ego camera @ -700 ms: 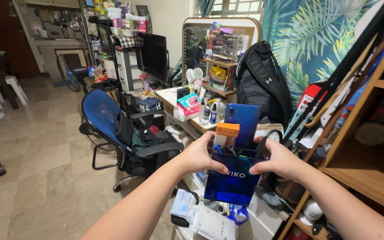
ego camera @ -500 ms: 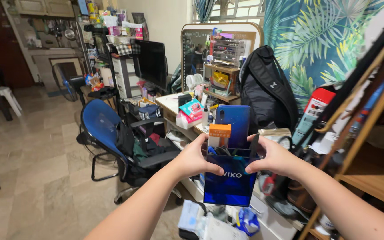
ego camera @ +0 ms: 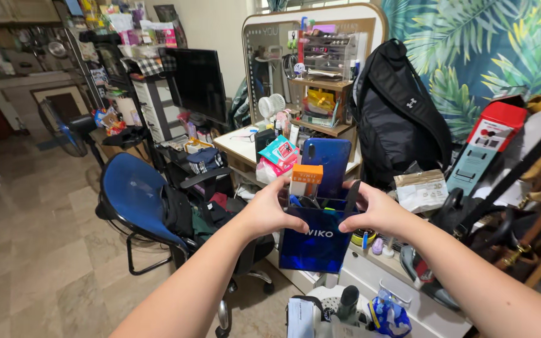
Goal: The person removes various items from a wooden shelf, including boxes, pouches, and a jar, then wipes the shelf surface with a tissue. The person handles items one at a time and places them on the floor or nearby surfaces before cleaning.
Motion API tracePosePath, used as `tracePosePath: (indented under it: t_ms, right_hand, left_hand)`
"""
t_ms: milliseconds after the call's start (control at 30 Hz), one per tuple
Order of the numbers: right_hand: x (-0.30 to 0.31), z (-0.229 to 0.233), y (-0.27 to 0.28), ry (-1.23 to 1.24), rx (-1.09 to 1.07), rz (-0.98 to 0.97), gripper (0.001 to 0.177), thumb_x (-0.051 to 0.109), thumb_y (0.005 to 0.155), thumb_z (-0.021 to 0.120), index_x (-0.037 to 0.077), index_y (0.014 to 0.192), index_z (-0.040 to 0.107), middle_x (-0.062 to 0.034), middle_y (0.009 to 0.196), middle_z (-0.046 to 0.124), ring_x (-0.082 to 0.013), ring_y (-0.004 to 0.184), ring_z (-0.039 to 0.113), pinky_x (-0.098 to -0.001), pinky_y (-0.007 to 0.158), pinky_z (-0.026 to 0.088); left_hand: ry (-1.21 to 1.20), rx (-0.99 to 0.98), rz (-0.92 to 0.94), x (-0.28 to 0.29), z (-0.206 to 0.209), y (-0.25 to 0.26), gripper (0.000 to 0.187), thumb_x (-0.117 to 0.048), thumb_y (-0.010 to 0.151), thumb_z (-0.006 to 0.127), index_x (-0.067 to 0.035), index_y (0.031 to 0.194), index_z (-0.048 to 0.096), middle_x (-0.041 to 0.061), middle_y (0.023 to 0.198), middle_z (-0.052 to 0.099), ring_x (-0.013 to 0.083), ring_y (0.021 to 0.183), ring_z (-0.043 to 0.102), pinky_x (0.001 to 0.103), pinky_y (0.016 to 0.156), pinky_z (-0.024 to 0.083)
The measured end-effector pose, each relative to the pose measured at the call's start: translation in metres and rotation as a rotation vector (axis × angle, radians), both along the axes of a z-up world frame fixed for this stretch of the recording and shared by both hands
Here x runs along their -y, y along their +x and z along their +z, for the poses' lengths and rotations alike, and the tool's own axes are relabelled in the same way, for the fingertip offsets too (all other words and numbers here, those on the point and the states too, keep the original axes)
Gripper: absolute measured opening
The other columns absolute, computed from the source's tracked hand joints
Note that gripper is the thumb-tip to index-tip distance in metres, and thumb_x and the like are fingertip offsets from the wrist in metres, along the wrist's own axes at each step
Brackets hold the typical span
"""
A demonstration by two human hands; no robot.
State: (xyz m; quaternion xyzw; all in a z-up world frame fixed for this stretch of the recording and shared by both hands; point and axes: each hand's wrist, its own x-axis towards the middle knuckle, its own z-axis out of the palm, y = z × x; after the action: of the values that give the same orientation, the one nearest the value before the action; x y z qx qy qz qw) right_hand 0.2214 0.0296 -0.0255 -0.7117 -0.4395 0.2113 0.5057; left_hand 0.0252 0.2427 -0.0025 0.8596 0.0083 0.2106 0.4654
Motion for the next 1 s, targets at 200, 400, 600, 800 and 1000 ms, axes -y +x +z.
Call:
tracePosePath:
  t_ms: [200, 400, 600, 800, 1000]
  right_hand:
    - [-0.043, 0.002, 0.052, -0.022, 0.188, 0.031, 0.102, 0.006, 0.055, 0.096, 0.000, 0.145, 0.048, -0.0066, 0.113, 0.065, -0.0143, 0.105, 0.059, -0.0292, 0.094, 0.048]
    - [-0.087, 0.004, 0.087, 0.046, 0.101, 0.141, 0.101, 0.005, 0.060, 0.090, 0.003, 0.149, 0.044, -0.0087, 0.115, 0.067, -0.0177, 0.106, 0.063, -0.0320, 0.089, 0.053]
    - [-0.136, -0.009, 0.107, 0.157, -0.063, 0.210, 0.094, 0.007, 0.068, 0.083, 0.013, 0.149, 0.036, -0.0021, 0.138, 0.054, -0.0186, 0.122, 0.058, -0.0389, 0.087, 0.061]
    - [-0.176, -0.027, 0.130, 0.015, -0.009, 0.052, 0.076, 0.016, 0.077, 0.082, 0.010, 0.146, 0.050, -0.0130, 0.137, 0.059, -0.0232, 0.118, 0.058, -0.0341, 0.084, 0.056]
    - [-0.231, -0.030, 0.147, -0.037, -0.079, -0.050, 0.067, 0.019, 0.080, 0.078, 0.013, 0.142, 0.054, -0.0036, 0.138, 0.059, -0.0168, 0.114, 0.065, -0.0319, 0.088, 0.059]
  left_hand:
    - [-0.028, 0.013, 0.065, -0.026, -0.001, 0.034, 0.095, -0.018, 0.049, 0.096, -0.001, 0.134, 0.057, 0.013, 0.113, 0.076, 0.0226, 0.105, 0.073, 0.035, 0.092, 0.058]
    - [-0.016, 0.070, 0.175, -0.056, 0.000, 0.058, 0.097, -0.015, 0.048, 0.096, -0.005, 0.135, 0.056, 0.007, 0.116, 0.072, 0.0203, 0.106, 0.071, 0.035, 0.092, 0.057]
    - [0.003, 0.113, 0.302, -0.104, -0.004, 0.074, 0.092, -0.016, 0.047, 0.097, -0.005, 0.130, 0.058, 0.008, 0.115, 0.075, 0.0185, 0.102, 0.074, 0.033, 0.090, 0.059]
    - [0.110, 0.145, 0.684, -0.186, -0.012, 0.099, 0.097, -0.030, 0.044, 0.100, -0.004, 0.128, 0.058, 0.014, 0.112, 0.073, 0.0260, 0.103, 0.072, 0.037, 0.092, 0.056]
    - [0.161, 0.321, 0.835, -0.285, -0.023, 0.148, 0.090, -0.030, 0.048, 0.098, 0.001, 0.123, 0.057, 0.022, 0.115, 0.069, 0.0375, 0.109, 0.067, 0.044, 0.095, 0.052]
